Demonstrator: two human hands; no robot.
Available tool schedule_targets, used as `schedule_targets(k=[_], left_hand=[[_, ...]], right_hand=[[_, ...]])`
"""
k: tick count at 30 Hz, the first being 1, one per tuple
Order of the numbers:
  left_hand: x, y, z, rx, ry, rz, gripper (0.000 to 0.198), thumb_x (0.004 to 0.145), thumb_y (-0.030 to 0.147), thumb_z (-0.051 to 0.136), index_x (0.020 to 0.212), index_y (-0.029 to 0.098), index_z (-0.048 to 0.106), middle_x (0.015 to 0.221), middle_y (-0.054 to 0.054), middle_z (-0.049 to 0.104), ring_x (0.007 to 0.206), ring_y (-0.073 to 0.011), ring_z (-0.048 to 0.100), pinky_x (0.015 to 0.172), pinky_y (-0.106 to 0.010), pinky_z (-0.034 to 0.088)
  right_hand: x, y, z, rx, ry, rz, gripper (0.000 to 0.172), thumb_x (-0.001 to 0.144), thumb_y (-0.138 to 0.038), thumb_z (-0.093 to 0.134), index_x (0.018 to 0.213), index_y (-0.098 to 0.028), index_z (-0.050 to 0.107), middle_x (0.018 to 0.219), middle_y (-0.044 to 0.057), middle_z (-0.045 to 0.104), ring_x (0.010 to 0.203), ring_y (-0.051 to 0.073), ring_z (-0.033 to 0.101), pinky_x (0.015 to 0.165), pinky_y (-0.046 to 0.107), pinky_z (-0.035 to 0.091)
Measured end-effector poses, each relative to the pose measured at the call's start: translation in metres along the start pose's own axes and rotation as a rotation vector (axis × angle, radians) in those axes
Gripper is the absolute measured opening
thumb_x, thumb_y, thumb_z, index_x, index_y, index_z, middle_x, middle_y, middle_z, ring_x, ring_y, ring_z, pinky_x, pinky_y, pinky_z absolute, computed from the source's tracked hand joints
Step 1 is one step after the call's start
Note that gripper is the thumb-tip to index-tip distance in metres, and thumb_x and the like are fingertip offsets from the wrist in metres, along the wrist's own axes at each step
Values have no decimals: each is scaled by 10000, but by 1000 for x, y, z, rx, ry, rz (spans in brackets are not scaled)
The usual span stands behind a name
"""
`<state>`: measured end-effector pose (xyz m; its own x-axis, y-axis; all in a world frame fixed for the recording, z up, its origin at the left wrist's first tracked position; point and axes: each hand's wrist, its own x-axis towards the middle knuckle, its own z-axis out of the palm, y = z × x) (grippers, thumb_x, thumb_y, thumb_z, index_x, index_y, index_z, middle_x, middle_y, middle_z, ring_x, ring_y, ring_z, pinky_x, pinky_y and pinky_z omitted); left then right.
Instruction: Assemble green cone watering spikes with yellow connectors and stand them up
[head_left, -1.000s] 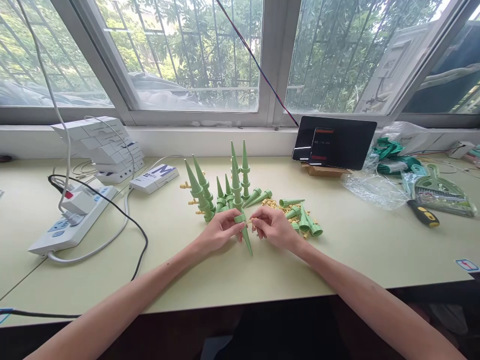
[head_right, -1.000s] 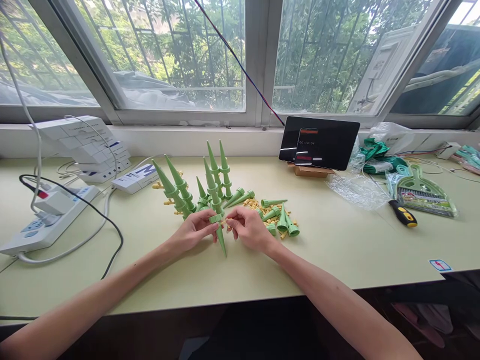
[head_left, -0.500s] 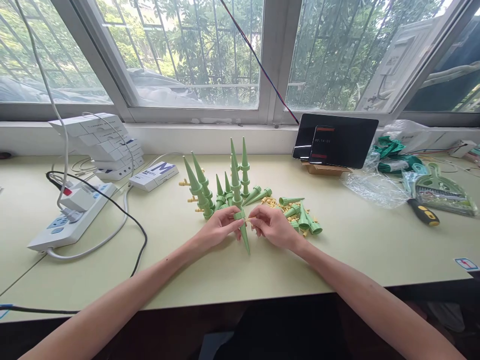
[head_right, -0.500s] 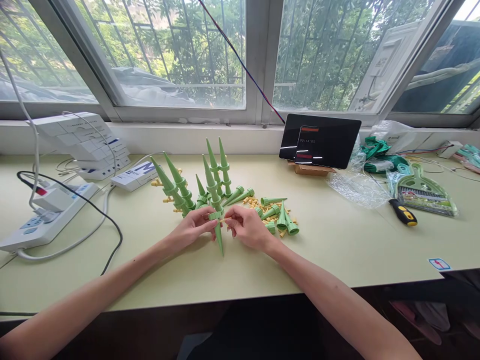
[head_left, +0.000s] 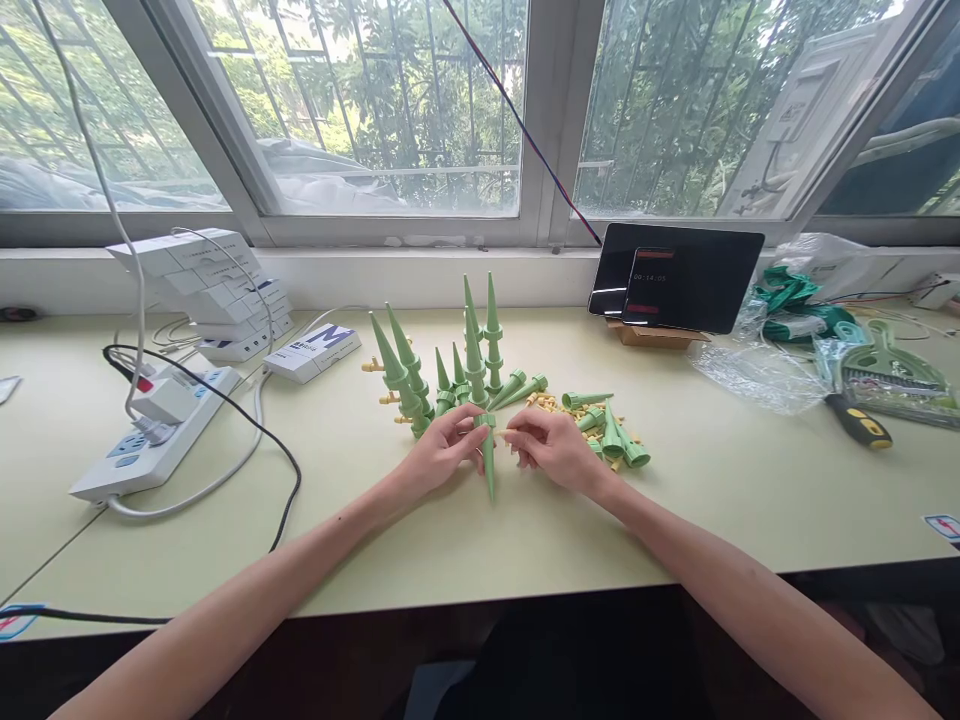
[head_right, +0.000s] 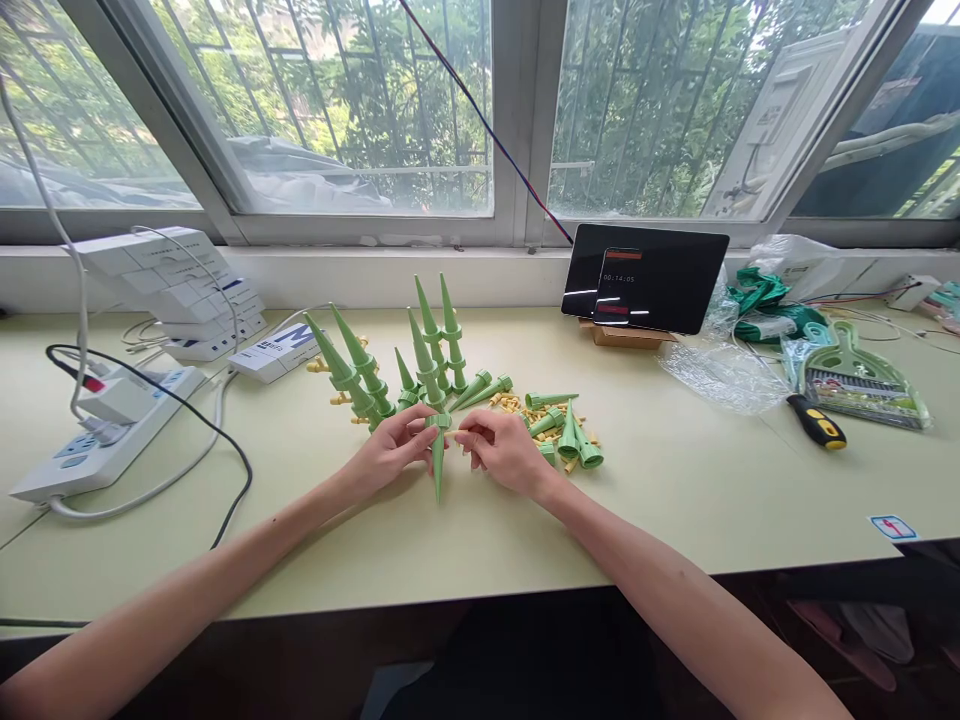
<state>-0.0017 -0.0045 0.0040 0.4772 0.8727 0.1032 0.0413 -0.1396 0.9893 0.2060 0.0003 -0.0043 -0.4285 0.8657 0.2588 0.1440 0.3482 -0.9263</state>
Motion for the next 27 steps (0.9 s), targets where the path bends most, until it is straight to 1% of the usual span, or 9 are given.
schedule_targets(k=[4,7,15,20,27], left_hand=[[0,-2,0,11,11,-8,238,926,406,576,979,182,517,629,36,589,536,-137,617,557,-299,567],[0,-3,-1,29,22,-6,252,922,409,583,986,175,515,595,33,604,503,-141,618,507,-280,550],[-1,-5,-1,85,28,34,253,924,402,584,993,163,538,593,32,608,469,-130,611,499,-266,541],[-2,-1,0,128,41,47,244,921,389,589,996,159,557,584,29,619,469,-130,614,505,-257,522],[-3,-2,0,121,39,38,240,917,383,596,990,158,556,556,37,597,443,-124,584,464,-245,496]], right_hand=[[0,-2,-1,-49,3,-15,160,907,-294,571,800,-182,610,598,-23,579,504,117,582,528,241,483],[0,-2,-1,-83,-10,-33,138,912,-247,550,803,-183,603,589,-24,585,496,116,575,543,246,482],[-1,-1,-3,-176,-44,-64,191,938,-216,492,755,-191,540,629,-19,591,462,101,540,522,242,441],[-2,-1,-2,-217,-71,-66,255,964,-210,434,724,-189,517,599,-24,580,421,89,481,527,246,428],[-1,-4,-2,-245,-84,-33,277,954,-207,457,678,-200,479,502,-39,524,448,108,481,536,252,407]])
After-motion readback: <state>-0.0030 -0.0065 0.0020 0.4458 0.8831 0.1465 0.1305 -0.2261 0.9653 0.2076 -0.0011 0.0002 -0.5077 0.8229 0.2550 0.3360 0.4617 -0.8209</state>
